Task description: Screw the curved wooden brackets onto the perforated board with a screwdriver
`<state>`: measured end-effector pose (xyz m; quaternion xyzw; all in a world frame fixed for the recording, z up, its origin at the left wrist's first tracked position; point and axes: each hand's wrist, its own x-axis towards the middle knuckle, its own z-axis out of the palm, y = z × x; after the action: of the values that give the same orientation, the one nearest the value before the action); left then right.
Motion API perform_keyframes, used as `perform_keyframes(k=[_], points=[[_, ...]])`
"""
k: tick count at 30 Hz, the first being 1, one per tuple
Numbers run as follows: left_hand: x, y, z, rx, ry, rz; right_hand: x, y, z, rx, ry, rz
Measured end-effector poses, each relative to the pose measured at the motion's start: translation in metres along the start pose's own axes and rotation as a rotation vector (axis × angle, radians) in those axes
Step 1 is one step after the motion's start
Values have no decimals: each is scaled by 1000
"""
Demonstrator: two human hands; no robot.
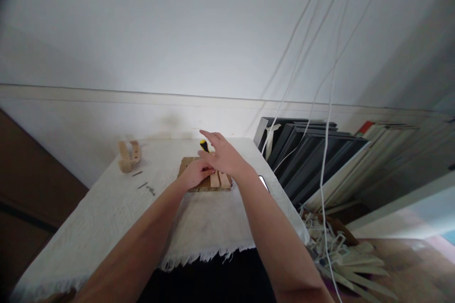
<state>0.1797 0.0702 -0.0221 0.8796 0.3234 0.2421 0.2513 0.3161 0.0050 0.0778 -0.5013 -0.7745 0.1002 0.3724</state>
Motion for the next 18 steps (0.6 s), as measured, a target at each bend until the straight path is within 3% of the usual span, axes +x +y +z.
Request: perform_keyframes(k=[3, 7, 13, 18], points=[[-1, 1, -1, -3, 9, -6, 19, -2, 4, -87, -17, -28], [-1, 0, 0, -47, 8, -16, 40, -10, -11, -242, -150, 128], [-3, 1, 0, -54, -4, -20, 41, -24, -33, -353, -221, 222], [-5, 4, -4, -53, -27, -25, 40, -15, -38, -300, -256, 378]])
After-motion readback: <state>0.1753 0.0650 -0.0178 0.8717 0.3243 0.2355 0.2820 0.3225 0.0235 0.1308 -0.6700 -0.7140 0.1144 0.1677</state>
